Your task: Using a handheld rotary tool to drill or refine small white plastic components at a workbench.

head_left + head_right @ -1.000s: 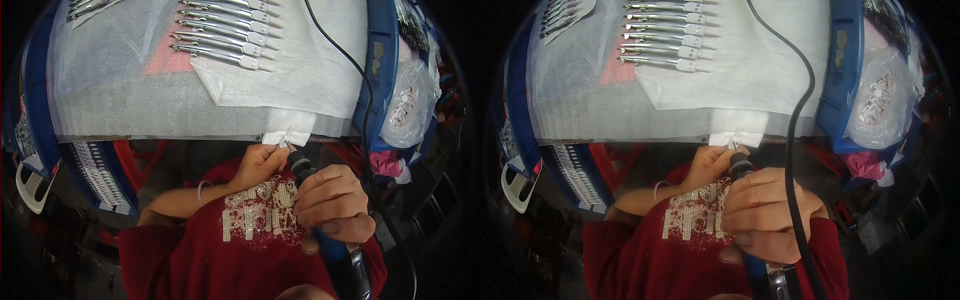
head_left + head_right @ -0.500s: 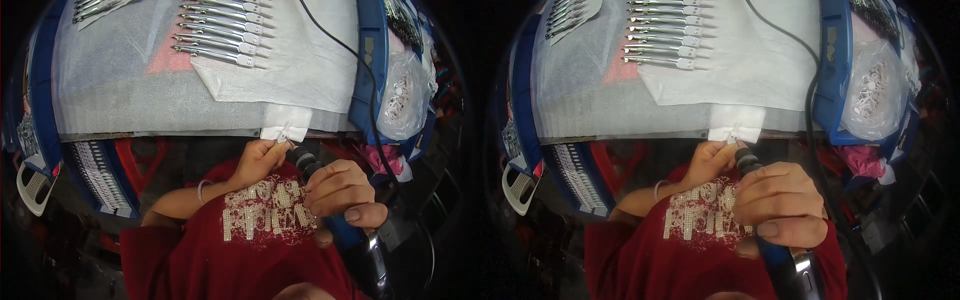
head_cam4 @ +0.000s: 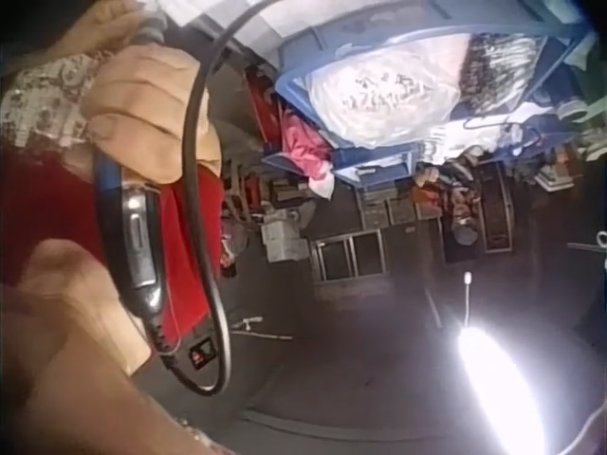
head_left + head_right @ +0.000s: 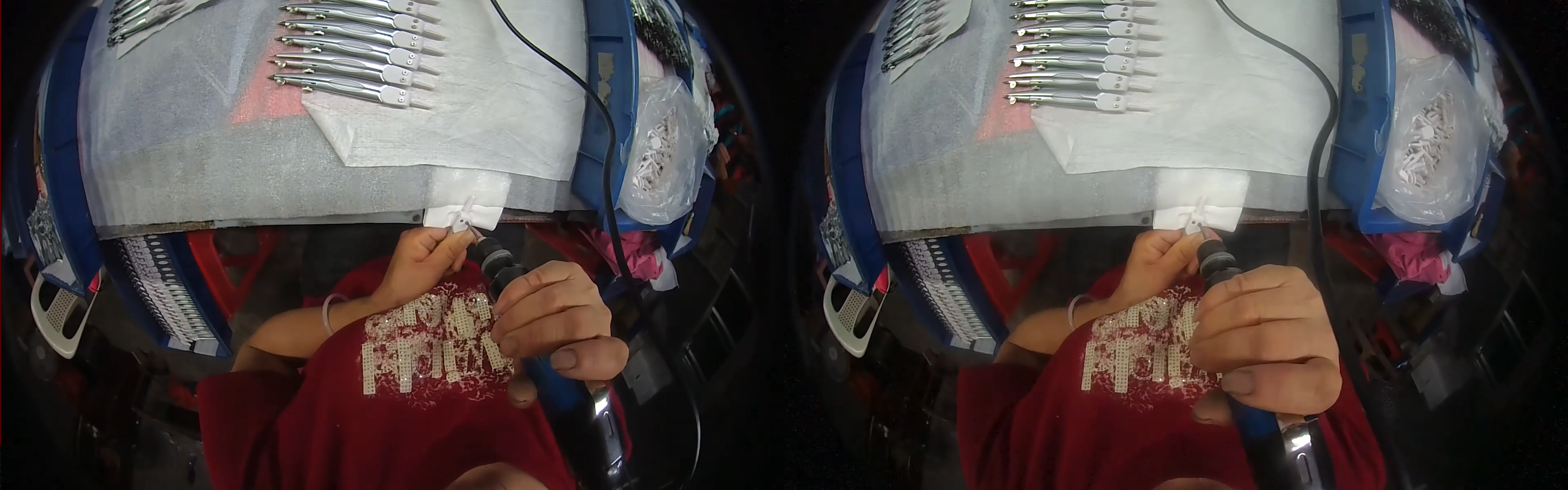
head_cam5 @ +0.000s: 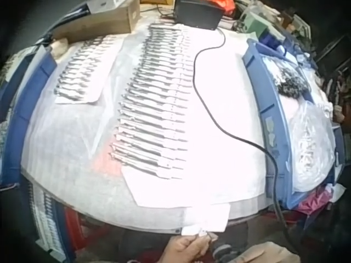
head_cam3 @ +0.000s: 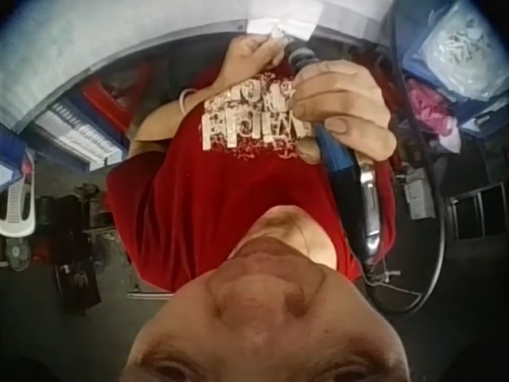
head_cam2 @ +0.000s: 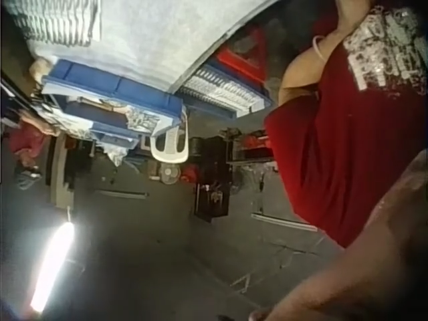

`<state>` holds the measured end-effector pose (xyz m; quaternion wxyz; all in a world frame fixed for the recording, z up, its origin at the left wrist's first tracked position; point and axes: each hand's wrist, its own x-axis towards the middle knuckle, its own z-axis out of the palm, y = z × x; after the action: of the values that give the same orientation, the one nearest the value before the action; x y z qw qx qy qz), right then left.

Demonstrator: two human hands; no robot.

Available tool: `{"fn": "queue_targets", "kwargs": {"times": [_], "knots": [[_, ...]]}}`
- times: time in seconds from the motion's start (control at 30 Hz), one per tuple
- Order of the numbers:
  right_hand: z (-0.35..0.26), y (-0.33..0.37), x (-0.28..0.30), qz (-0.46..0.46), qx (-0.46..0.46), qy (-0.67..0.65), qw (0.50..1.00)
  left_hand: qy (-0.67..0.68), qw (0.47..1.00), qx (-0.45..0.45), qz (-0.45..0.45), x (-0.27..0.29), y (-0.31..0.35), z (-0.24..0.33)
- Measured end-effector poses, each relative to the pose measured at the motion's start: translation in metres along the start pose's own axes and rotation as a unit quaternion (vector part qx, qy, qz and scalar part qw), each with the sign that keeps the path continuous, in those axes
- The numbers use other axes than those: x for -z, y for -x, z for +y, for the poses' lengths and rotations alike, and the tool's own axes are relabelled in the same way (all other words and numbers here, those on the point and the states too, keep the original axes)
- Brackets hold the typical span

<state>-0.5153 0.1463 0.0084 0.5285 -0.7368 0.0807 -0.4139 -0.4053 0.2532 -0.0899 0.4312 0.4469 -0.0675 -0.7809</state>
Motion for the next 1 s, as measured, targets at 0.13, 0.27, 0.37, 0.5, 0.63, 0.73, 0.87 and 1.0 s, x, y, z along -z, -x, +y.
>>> {"fn": "queue_targets", "kwargs": {"times": [0.13,0.27,0.37,0.5,0.63,0.73,0.87,1.0], "knots": [[-0.002,-0.006,0.0,-0.022,-0.023,0.007,0.999,-0.008,1.0,-0.015,-0.001,0.001,-0.001,-0.002],[0.006,-0.005,0.0,-0.02,-0.009,-0.002,1.0,-0.013,0.999,-0.034,-0.005,0.001,-0.002,-0.003],[0.009,-0.007,0.001,-0.018,-0.002,-0.023,1.0,-0.016,0.999,-0.028,0.001,0.001,-0.001,-0.004],[0.009,-0.009,0.001,-0.036,-0.01,-0.028,0.999,-0.004,1.0,-0.009,0.018,-0.001,0.0,-0.004],[0.011,-0.006,0.001,-0.025,0.002,-0.04,0.999,-0.019,0.999,-0.023,0.014,-0.001,-0.001,-0.003],[0.007,-0.006,0.001,-0.033,-0.002,-0.026,0.999,-0.029,0.999,-0.036,0.025,-0.003,-0.002,-0.003],[0.002,-0.006,0.001,-0.029,-0.01,-0.004,1.0,-0.038,0.999,-0.015,0.019,0.001,-0.002,-0.003],[0.0,-0.005,0.001,-0.029,-0.001,0.008,1.0,-0.04,0.999,-0.011,0.005,0.0,-0.001,0.0]]}}
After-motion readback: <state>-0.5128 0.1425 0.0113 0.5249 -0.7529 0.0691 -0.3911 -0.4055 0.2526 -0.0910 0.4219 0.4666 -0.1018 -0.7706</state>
